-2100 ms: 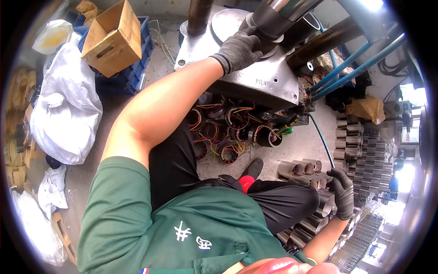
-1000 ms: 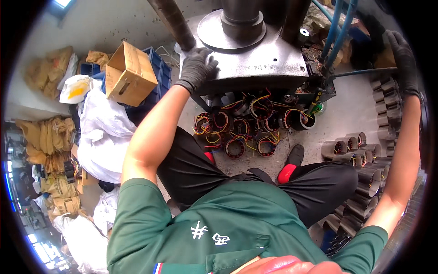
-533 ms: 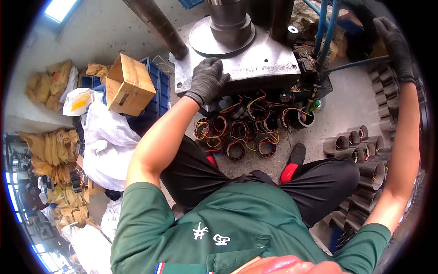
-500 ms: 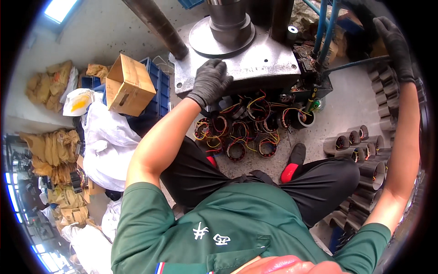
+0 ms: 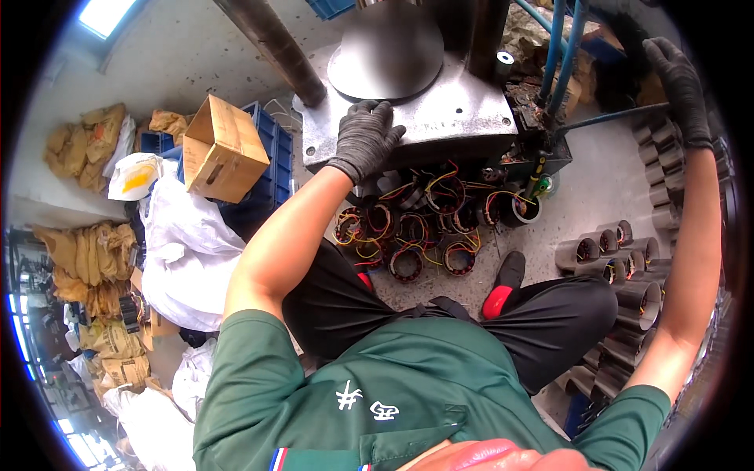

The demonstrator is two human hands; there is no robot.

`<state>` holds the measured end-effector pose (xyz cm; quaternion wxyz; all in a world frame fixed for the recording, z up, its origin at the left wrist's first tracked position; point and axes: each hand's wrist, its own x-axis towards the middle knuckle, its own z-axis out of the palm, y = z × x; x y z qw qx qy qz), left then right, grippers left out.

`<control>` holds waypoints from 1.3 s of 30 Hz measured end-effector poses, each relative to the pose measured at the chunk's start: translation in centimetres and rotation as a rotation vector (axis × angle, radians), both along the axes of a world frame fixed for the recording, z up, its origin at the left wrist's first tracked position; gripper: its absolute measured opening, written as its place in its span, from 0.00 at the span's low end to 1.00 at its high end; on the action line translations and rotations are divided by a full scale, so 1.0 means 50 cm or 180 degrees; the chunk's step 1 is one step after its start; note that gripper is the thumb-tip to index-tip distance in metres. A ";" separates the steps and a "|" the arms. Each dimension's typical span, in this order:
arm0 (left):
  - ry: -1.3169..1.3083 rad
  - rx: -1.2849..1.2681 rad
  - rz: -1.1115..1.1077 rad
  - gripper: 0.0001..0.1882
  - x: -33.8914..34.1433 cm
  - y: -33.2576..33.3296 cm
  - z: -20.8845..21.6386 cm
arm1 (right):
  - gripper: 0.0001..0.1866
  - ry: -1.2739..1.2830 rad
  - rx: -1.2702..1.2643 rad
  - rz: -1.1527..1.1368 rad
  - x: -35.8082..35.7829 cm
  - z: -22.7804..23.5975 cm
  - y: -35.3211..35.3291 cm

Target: The person places a metal casing into a hydraulic press, inserts a wire-wound stator core into the casing, and uses a screwdriver to tuck loose wires into the core before operating the press to secure the assembly.

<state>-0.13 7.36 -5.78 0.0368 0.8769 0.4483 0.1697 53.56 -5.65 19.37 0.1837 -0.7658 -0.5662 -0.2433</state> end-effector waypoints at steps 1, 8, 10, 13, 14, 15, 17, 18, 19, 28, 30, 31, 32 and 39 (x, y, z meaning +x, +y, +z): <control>0.0148 -0.0081 0.0054 0.34 0.002 -0.002 0.007 | 0.29 -0.0050 -0.0028 0.0026 0.002 0.003 0.001; 0.0177 0.0031 -0.0554 0.36 0.040 -0.036 -0.017 | 0.26 0.0068 -0.0009 0.0231 -0.024 0.002 -0.004; 0.0315 0.0074 -0.1024 0.37 0.062 -0.060 -0.024 | 0.25 0.0192 -0.0052 0.0190 -0.033 0.008 -0.008; 0.0198 -0.0056 -0.2211 0.36 0.084 -0.073 -0.022 | 0.24 0.0460 -0.0238 0.0018 -0.058 0.022 -0.013; 0.0116 -0.0224 -0.2179 0.37 0.087 -0.077 -0.021 | 0.24 0.0498 -0.0184 -0.0003 -0.068 0.017 -0.015; 0.0074 -0.0226 -0.1794 0.37 0.094 -0.075 -0.020 | 0.24 0.0539 -0.0131 -0.0023 -0.075 0.010 -0.017; -0.0064 -0.0228 -0.1027 0.39 0.105 -0.070 -0.023 | 0.24 0.0495 -0.0052 0.0012 -0.094 0.018 -0.025; 0.0049 -0.0174 -0.0797 0.42 0.107 -0.063 -0.023 | 0.24 0.0432 -0.0073 -0.0030 -0.105 0.025 -0.030; 0.0170 -0.0217 -0.0673 0.44 0.114 -0.057 -0.020 | 0.24 0.0378 -0.0093 -0.0081 -0.108 0.027 -0.033; -0.0178 -0.0188 -0.2423 0.43 0.210 -0.076 -0.023 | 0.13 -0.1276 -0.0144 0.0940 -0.073 -0.005 -0.121; -0.0319 -0.0017 -0.1665 0.42 0.215 -0.034 -0.026 | 0.10 -0.0922 -0.0131 0.1105 -0.106 -0.025 -0.156; -0.0326 -0.0141 -0.1288 0.43 0.219 -0.008 -0.029 | 0.11 -0.0429 -0.0131 0.1084 -0.128 -0.035 -0.182; -0.0145 -0.0153 -0.1024 0.43 0.222 0.012 -0.030 | 0.11 -0.0133 -0.0050 0.1042 -0.154 -0.053 -0.212; 0.0149 -0.0149 -0.1449 0.43 0.283 0.010 -0.032 | 0.13 -0.0266 -0.1184 0.0499 -0.286 -0.144 -0.388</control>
